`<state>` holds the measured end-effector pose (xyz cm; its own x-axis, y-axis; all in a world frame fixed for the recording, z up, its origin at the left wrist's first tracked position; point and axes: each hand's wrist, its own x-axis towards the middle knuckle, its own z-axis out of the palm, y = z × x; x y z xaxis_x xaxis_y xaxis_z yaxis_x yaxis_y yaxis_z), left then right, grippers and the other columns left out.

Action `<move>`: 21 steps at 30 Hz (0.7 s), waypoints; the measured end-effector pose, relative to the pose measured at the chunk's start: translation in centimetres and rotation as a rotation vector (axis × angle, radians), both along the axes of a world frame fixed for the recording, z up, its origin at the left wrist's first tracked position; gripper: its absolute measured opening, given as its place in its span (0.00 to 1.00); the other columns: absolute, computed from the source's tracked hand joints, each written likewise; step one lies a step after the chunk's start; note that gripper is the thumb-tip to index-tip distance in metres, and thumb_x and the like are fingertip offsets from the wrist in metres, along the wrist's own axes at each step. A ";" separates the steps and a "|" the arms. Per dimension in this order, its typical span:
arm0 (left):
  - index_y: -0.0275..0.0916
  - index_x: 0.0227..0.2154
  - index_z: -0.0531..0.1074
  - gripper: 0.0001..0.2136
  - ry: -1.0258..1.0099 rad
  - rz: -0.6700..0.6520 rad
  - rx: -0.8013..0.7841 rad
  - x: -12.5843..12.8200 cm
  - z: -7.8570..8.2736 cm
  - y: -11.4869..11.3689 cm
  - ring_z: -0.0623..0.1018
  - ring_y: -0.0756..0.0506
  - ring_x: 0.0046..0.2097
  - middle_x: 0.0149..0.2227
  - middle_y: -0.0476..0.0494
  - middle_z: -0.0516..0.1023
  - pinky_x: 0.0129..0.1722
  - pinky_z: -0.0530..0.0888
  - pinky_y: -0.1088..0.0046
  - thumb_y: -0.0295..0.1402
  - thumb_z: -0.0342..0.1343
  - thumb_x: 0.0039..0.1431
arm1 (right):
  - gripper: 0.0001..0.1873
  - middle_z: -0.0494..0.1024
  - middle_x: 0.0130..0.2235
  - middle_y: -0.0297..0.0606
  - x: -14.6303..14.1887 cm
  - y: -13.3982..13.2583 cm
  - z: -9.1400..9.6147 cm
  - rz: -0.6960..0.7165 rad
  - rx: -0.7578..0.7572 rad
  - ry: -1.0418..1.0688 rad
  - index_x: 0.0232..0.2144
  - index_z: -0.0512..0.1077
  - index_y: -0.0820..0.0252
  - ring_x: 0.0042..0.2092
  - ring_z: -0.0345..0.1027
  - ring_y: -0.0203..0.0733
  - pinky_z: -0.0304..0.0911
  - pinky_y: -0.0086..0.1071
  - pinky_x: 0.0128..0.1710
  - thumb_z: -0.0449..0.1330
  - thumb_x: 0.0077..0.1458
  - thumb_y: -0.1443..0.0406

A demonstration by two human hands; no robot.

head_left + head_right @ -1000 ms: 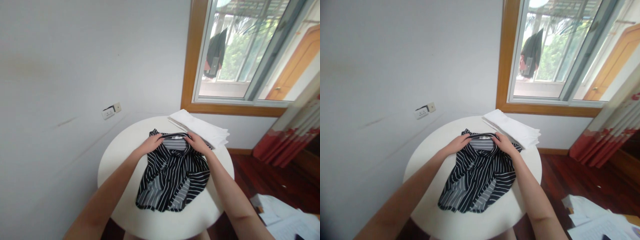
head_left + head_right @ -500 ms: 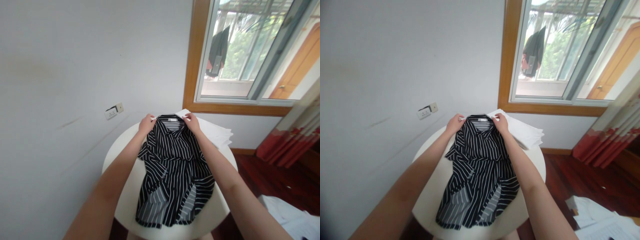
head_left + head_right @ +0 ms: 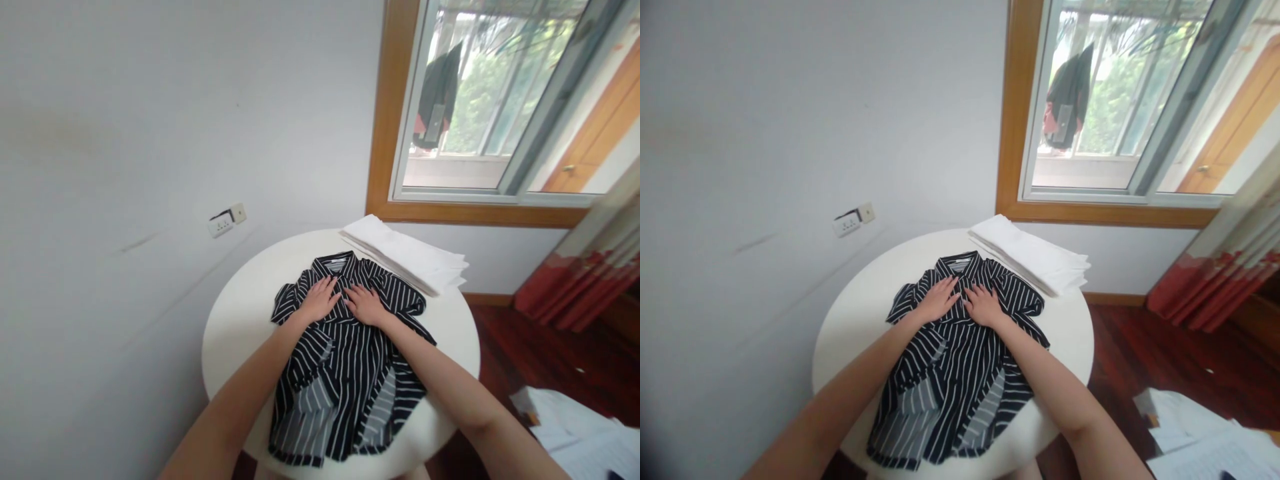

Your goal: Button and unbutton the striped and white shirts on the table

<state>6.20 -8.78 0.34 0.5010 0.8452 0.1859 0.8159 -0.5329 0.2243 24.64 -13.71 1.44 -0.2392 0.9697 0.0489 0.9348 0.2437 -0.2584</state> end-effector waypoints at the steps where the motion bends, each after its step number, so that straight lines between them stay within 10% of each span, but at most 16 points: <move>1: 0.36 0.63 0.49 0.29 0.011 0.008 -0.013 -0.5 0.0 -0.4 0.52 0.38 0.65 0.66 0.34 0.50 0.62 0.51 0.56 0.47 0.38 0.64 | 0.28 0.52 0.65 0.41 0.3 -0.4 0.1 0.036 -0.016 0.013 0.62 0.53 0.52 0.66 0.41 0.48 0.37 0.53 0.61 0.42 0.63 0.52; 6: 0.36 0.59 0.58 0.30 0.050 -0.098 -0.137 -2.0 2.1 -0.8 0.61 0.37 0.62 0.61 0.32 0.61 0.59 0.58 0.59 0.48 0.48 0.59 | 0.26 0.69 0.56 0.41 1.0 -0.4 2.4 0.273 -0.069 0.114 0.54 0.67 0.52 0.57 0.61 0.48 0.56 0.41 0.54 0.51 0.58 0.49; 9: 0.36 0.52 0.66 0.18 -0.081 0.053 0.070 -1.3 2.7 0.1 0.69 0.39 0.54 0.50 0.34 0.71 0.55 0.62 0.60 0.36 0.47 0.61 | 0.17 0.75 0.46 0.40 -0.2 1.4 3.4 0.160 0.079 0.167 0.49 0.71 0.55 0.47 0.68 0.43 0.61 0.33 0.47 0.52 0.60 0.59; 13: 0.37 0.45 0.68 0.15 -0.292 0.148 0.288 -0.2 0.9 1.5 0.70 0.41 0.51 0.46 0.38 0.72 0.54 0.65 0.59 0.22 0.46 0.56 | 0.20 0.71 0.46 0.42 -2.4 3.8 2.2 -0.008 0.263 0.139 0.54 0.66 0.53 0.44 0.68 0.41 0.61 0.31 0.43 0.51 0.60 0.66; 21: 0.36 0.49 0.65 0.21 -0.569 0.003 0.120 -1.3 -1.3 3.4 0.71 0.44 0.53 0.48 0.41 0.74 0.58 0.63 0.59 0.17 0.47 0.51 | 0.10 0.68 0.41 0.38 -2.6 5.5 -1.0 0.015 0.295 0.189 0.41 0.73 0.53 0.38 0.67 0.38 0.62 0.29 0.36 0.54 0.58 0.63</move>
